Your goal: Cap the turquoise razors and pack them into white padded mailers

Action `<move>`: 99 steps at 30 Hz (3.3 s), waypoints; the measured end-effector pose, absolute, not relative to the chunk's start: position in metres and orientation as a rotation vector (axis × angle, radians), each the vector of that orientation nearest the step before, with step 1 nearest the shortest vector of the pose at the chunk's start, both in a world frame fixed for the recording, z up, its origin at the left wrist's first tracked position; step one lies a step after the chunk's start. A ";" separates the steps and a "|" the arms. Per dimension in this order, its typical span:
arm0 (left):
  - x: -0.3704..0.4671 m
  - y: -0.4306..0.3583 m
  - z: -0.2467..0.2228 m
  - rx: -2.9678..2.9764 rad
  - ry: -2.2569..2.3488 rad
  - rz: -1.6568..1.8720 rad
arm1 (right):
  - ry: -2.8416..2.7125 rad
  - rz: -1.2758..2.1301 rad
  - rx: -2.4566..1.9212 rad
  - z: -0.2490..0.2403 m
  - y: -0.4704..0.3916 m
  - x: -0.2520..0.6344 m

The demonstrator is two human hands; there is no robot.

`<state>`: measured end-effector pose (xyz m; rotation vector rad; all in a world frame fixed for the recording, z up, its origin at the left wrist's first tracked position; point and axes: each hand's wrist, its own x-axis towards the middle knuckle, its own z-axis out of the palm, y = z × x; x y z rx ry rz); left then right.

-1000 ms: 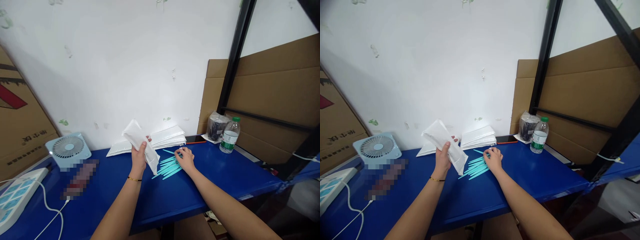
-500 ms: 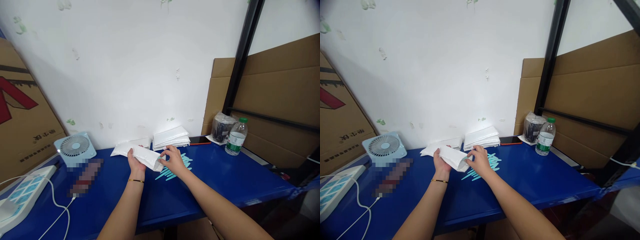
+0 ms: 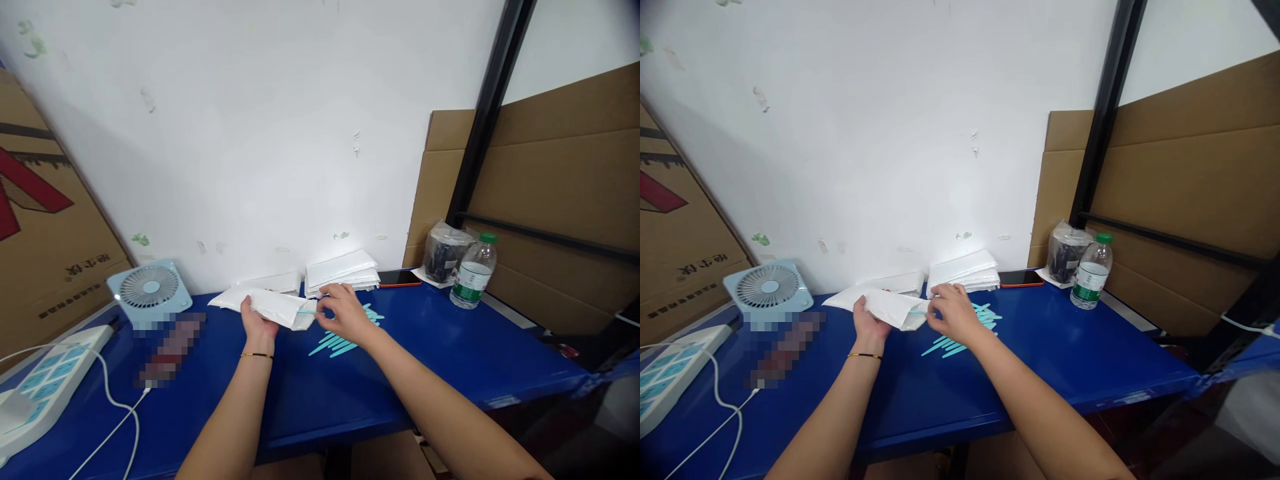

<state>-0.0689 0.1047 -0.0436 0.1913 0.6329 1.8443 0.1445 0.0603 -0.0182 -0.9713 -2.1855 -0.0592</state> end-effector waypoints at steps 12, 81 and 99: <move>-0.114 0.074 -0.050 0.046 1.091 1.742 | -2.250 0.256 -1.351 -0.052 0.083 0.260; 0.001 0.120 -0.067 2.393 1.454 0.417 | -2.355 0.739 -1.227 -0.075 0.142 0.243; 0.003 0.112 -0.062 2.432 1.440 0.386 | -2.381 0.575 -1.170 -0.065 0.129 0.228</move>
